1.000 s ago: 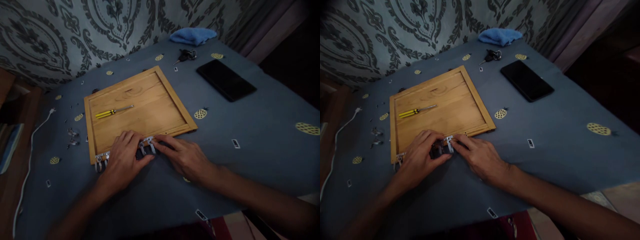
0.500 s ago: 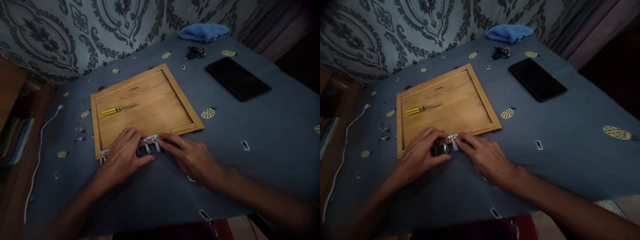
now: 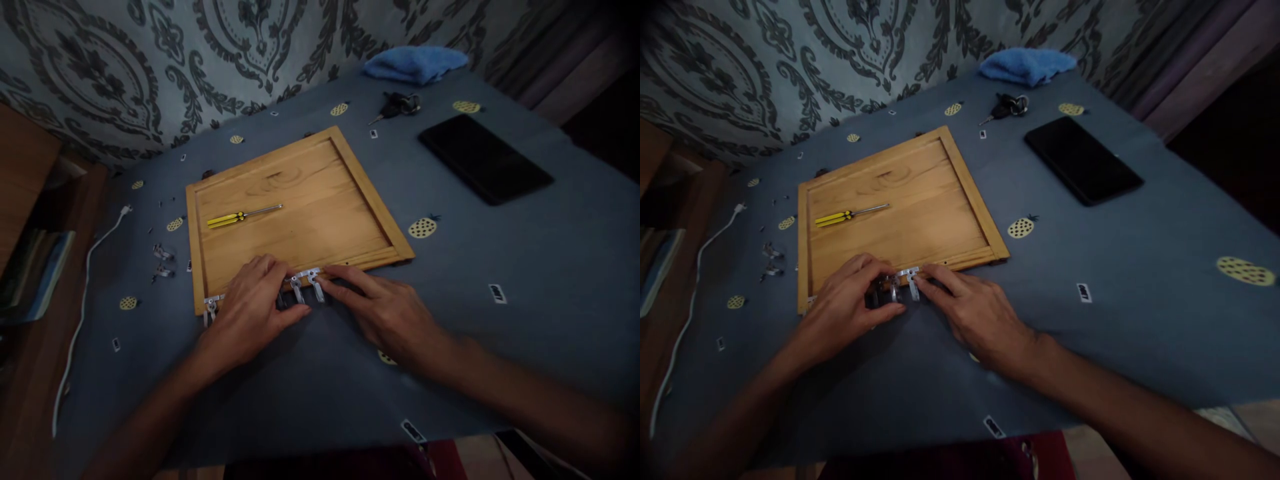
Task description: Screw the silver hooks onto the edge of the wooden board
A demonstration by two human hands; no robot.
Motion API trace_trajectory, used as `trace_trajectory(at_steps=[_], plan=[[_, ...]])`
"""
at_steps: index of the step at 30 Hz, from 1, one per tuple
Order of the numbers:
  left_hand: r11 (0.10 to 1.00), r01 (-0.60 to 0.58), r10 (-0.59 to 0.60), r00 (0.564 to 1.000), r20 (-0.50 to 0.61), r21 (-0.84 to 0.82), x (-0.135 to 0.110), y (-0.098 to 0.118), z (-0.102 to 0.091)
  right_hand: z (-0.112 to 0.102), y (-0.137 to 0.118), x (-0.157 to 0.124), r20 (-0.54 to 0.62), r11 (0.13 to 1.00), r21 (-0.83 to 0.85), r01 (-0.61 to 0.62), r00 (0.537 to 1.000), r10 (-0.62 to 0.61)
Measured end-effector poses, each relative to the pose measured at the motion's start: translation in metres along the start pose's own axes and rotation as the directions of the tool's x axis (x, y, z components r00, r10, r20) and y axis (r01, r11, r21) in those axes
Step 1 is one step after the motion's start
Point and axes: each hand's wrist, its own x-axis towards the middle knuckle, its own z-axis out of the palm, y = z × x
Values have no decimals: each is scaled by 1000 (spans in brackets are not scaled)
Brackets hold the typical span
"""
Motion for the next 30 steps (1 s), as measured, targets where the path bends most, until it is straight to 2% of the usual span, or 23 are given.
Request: trace_trajectory(at_steps=[8,21,30], plan=[[1000,19,-18,999,49,-10,1,1,-3,1,1,-1,7,999,32,-2,1000,2],[1000,-14,14,1000,6,-19,1,-2,1,1,1,0,4,1000,17,2,1000,-2],[998,-55,55,998,35,17,5,2,-3,0,-1,2,-22,1000,19,8,1000,-8]])
